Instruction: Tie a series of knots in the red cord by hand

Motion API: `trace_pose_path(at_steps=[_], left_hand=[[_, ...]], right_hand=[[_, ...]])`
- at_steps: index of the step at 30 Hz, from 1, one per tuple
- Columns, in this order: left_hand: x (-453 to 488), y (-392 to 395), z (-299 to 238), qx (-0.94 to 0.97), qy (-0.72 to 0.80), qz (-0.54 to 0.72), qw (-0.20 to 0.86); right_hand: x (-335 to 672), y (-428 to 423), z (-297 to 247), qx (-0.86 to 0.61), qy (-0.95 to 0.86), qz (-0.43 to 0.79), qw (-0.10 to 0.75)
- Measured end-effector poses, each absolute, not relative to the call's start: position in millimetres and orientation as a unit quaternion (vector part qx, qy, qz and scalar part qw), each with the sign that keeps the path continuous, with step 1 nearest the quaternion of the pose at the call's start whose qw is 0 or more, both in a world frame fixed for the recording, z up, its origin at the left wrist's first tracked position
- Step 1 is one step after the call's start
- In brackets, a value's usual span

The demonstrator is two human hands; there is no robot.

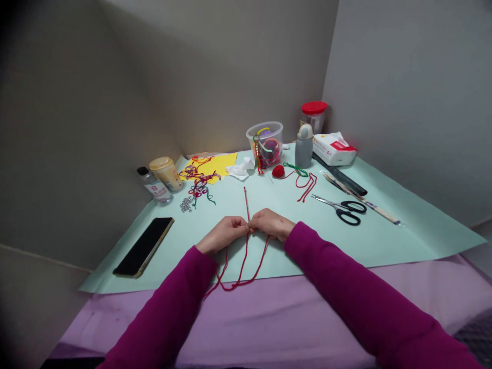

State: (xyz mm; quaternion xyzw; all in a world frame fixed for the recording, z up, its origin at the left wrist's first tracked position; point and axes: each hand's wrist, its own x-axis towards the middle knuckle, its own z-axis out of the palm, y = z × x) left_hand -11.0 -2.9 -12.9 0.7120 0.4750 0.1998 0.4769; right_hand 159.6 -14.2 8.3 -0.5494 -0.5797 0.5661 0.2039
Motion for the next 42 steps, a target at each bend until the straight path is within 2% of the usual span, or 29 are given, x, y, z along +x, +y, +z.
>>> trace_pose_path(at_steps=[5, 10, 17, 20, 27, 29, 32, 34, 38, 42], left_hand=[[-16.0, -5.9, -0.9, 0.744, 0.505, 0.204, 0.388], [-10.2, -20.1, 11.8, 0.805, 0.424, 0.173, 0.376], [8.3, -48.0, 22.4, 0.886, 0.358, 0.108, 0.274], [16.2, -61.9, 27.4, 0.894, 0.355, 0.077, 0.262], [13.9, -85.6, 61.1, 0.891, 0.141, -0.073, 0.426], [3.9, -72.8, 65.0, 0.883, 0.201, -0.033, 0.424], [-6.7, -40.3, 52.4, 0.828, 0.427, 0.133, 0.339], [-5.6, -20.7, 36.2, 0.742, 0.524, 0.204, 0.364], [10.2, -5.7, 10.6, 0.617, 0.539, 0.205, 0.535], [17.0, -10.5, 3.8, 0.618, 0.506, 0.215, 0.561]], right_hand=[[157.5, -14.2, 6.5, -0.567, -0.57, 0.553, 0.218], [157.5, -15.7, 8.9, -0.551, -0.555, 0.58, 0.229], [158.5, -14.4, 9.0, -0.538, -0.568, 0.584, 0.215], [158.3, -14.0, 10.0, -0.547, -0.561, 0.585, 0.208], [161.1, -12.7, 9.6, -0.546, -0.563, 0.586, 0.206], [161.8, -12.5, 8.9, -0.544, -0.565, 0.585, 0.206], [162.4, -13.2, 8.2, -0.535, -0.565, 0.591, 0.213], [162.9, -13.8, 7.7, -0.524, -0.563, 0.601, 0.219], [164.8, -14.1, 6.7, -0.513, -0.563, 0.607, 0.227], [167.7, -13.8, 8.5, -0.489, -0.571, 0.623, 0.216]])
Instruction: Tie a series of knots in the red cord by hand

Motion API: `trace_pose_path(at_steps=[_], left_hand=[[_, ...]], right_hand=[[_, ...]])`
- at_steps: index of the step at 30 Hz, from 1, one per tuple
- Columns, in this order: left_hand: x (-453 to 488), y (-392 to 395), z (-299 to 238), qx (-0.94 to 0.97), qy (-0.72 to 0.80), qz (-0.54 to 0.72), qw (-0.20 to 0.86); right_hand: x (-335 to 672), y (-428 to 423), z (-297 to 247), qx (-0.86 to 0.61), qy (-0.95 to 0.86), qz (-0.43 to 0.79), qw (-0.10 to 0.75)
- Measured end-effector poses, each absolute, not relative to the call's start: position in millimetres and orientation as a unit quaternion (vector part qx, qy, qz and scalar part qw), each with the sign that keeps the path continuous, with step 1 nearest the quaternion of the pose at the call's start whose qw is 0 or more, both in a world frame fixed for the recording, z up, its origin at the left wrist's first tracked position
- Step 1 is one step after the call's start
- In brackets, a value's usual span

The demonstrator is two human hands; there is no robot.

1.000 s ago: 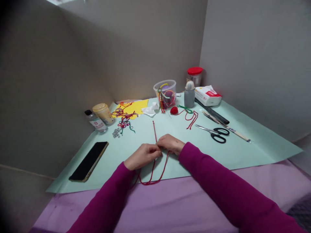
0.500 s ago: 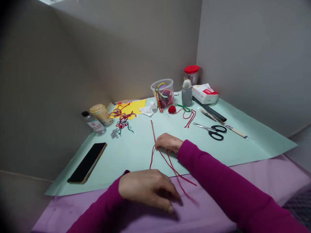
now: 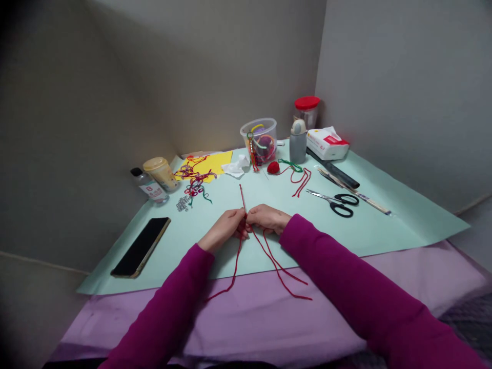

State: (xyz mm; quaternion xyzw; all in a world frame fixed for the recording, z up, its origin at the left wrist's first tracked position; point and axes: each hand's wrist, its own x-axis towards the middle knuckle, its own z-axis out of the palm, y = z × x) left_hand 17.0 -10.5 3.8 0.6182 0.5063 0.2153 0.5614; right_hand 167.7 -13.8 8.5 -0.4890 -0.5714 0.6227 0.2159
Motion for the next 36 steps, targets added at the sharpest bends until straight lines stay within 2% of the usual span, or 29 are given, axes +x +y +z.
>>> trace_pose_path(at_steps=[7, 16, 24, 30, 36], left_hand=[[3.7, -15.1, 4.7, 0.65, 0.503, 0.207, 0.53], [2.0, -12.6, 3.3, 0.718, 0.5, 0.203, 0.44], [1.4, -12.5, 5.9, 0.672, 0.499, 0.189, 0.514], [2.2, -12.8, 0.6, 0.677, 0.518, 0.205, 0.482], [0.2, -11.2, -3.0, 0.645, 0.503, 0.213, 0.534]], right_hand=[[170.8, -13.2, 7.7, -0.456, -0.563, 0.658, 0.207], [169.4, -14.9, 10.4, -0.462, -0.567, 0.649, 0.211], [170.8, -11.3, 7.0, -0.461, -0.587, 0.635, 0.2], [187.1, -9.2, 20.2, -0.474, -0.654, 0.567, 0.161], [167.0, -30.6, 27.6, -0.426, -0.747, 0.493, 0.13]])
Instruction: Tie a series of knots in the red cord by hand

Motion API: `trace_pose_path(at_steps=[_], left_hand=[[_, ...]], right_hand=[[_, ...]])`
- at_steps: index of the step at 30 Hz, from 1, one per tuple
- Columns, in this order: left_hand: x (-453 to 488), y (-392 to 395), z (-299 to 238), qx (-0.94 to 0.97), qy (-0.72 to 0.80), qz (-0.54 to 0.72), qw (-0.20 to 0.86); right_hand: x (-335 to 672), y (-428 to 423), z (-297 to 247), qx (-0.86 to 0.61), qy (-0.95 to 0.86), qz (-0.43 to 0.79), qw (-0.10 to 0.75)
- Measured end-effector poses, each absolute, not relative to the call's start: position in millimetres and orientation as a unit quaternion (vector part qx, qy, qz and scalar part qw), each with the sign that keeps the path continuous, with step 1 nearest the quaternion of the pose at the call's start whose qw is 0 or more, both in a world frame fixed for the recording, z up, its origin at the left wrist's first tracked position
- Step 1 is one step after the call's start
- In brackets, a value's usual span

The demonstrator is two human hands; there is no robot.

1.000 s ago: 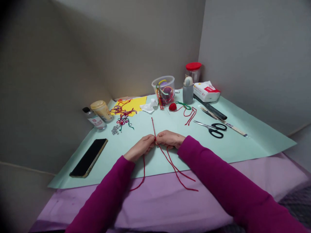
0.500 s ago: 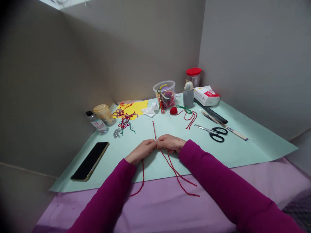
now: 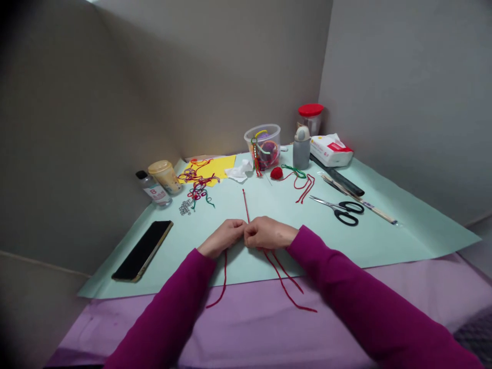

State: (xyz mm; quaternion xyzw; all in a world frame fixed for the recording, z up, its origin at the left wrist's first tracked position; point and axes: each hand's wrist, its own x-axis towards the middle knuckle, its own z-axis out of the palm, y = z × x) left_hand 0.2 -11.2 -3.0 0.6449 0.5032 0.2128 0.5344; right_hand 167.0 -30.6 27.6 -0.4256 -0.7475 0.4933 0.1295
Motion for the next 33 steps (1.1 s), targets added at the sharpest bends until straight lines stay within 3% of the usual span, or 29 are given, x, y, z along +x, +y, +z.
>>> trace_pose_path(at_steps=[5, 10, 12, 17, 24, 28, 33], left_hand=[[-1.8, -10.3, -5.2, 0.63, 0.467, 0.222, 0.58], [-2.3, -9.1, -7.7, 0.63, 0.469, 0.205, 0.584], [-2.6, -9.1, -7.0, 0.628, 0.45, 0.214, 0.598], [-2.6, -12.6, 2.1, 0.65, 0.458, 0.22, 0.565], [-1.0, -16.3, 10.1, 0.636, 0.487, 0.196, 0.565], [-1.7, -14.5, 7.4, 0.634, 0.49, 0.196, 0.564], [-1.7, -15.5, 8.9, 0.64, 0.494, 0.193, 0.556]], right_hand=[[140.9, -56.4, 34.5, -0.369, -0.786, 0.49, 0.081], [137.9, -70.7, 55.1, -0.189, -0.85, 0.481, 0.099], [145.0, -64.0, 58.9, -0.249, -0.822, 0.498, 0.124], [164.3, -28.1, 39.5, -0.516, -0.624, 0.488, 0.326], [179.6, -3.7, 5.7, -0.423, -0.534, 0.702, 0.207], [181.4, -2.5, 4.4, -0.409, -0.54, 0.718, 0.159], [179.7, -5.9, 7.6, -0.457, -0.581, 0.655, 0.156]])
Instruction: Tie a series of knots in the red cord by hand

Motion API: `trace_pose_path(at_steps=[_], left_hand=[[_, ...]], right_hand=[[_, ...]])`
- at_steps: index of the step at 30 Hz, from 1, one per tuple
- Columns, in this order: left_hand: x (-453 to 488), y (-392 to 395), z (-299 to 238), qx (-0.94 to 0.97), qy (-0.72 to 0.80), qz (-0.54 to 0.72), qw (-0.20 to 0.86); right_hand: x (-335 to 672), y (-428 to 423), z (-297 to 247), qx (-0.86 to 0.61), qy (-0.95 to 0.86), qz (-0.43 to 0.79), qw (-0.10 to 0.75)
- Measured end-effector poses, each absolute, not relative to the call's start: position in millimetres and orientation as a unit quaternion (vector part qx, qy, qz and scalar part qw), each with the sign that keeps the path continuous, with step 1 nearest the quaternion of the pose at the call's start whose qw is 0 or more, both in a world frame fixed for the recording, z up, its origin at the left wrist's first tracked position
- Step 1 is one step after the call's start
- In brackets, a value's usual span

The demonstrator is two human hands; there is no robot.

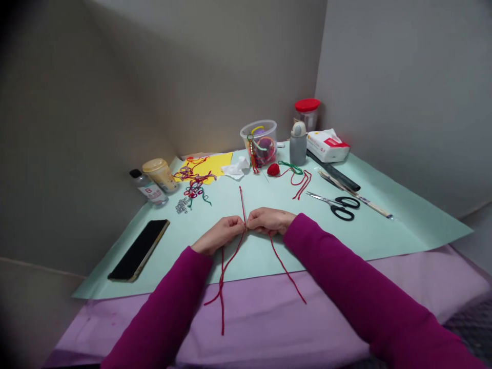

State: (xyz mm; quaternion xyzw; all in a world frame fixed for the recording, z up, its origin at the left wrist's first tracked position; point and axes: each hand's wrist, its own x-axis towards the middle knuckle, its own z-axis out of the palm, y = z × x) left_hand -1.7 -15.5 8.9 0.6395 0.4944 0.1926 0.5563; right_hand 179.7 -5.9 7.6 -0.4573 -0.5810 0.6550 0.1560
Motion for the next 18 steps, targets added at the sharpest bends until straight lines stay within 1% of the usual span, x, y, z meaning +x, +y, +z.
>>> trace_pose_path(at_steps=[6, 9, 13, 18], left_hand=[[-2.4, -13.7, 5.0, 0.664, 0.485, 0.199, 0.534], [-2.4, -11.7, -2.6, 0.69, 0.475, 0.212, 0.504], [-3.1, -11.6, -5.5, 0.733, 0.482, 0.202, 0.435], [-10.4, -14.2, 10.7, 0.78, 0.5, 0.192, 0.324]], right_hand=[[176.6, -7.5, 9.2, -0.471, -0.589, 0.637, 0.16], [172.3, -9.8, 10.1, -0.493, -0.603, 0.606, 0.164], [167.8, -12.0, 8.9, -0.503, -0.613, 0.584, 0.175], [166.7, -11.4, 6.5, -0.516, -0.598, 0.582, 0.193]])
